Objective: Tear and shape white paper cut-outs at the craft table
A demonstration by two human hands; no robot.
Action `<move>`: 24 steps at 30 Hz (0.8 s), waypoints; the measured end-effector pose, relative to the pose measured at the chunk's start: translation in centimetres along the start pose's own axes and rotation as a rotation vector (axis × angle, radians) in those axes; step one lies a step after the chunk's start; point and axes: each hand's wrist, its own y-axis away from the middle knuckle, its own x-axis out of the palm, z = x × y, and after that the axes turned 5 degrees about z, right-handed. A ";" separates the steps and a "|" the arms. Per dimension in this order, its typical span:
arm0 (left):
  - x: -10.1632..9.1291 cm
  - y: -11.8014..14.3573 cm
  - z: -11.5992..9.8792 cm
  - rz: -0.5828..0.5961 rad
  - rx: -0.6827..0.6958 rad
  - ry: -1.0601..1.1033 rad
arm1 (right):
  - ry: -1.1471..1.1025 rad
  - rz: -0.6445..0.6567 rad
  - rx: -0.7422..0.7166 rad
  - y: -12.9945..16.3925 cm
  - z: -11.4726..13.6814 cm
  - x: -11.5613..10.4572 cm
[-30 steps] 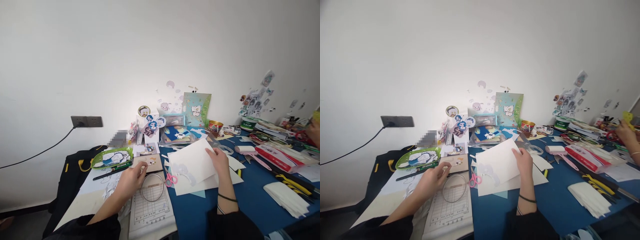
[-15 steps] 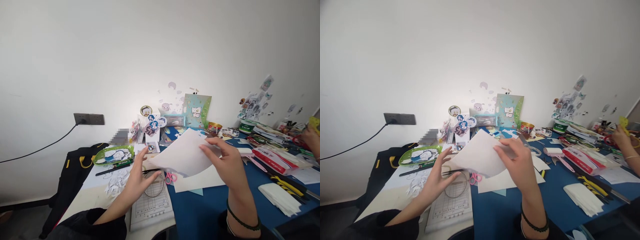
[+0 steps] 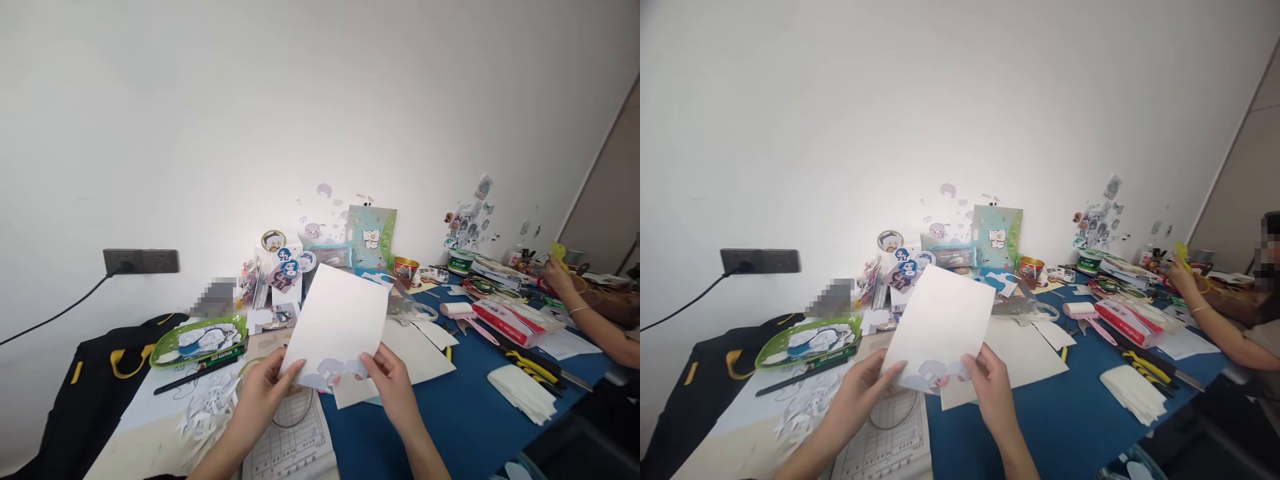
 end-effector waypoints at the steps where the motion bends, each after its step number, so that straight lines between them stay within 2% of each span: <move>1: 0.0 0.1 0.0 0.026 -0.023 0.007 | 0.050 -0.039 -0.005 0.0 0.3 -0.8; 4: 0.0 0.2 0.3 0.020 -0.027 -0.049 | 0.297 -0.206 -0.081 -1.1 2.8 -4.9; 5: -0.1 0.3 0.5 -0.001 -0.018 -0.088 | 0.428 -0.219 -0.097 -1.9 4.0 -6.6; 7: -0.1 0.3 1.0 -0.048 0.004 -0.170 | 0.687 -0.197 -0.174 -4.4 6.6 -9.5; 10: 0.0 0.4 1.8 -0.073 0.029 -0.252 | 1.057 -0.322 -0.317 -9.7 9.9 -11.7; 12: 0.1 0.5 2.3 -0.072 0.056 -0.312 | 1.285 -0.247 -0.357 -13.9 11.2 -11.5; 14: 0.2 0.6 2.7 -0.076 0.095 -0.396 | 1.445 -0.115 -0.319 -18.1 11.5 -10.5; 19: -0.1 0.6 2.6 -0.174 0.296 -0.617 | 1.497 0.037 -0.294 -27.1 10.2 -7.1; 24: -0.3 0.0 2.3 -0.215 0.448 -0.741 | 1.512 0.179 -0.291 -33.4 8.5 -4.2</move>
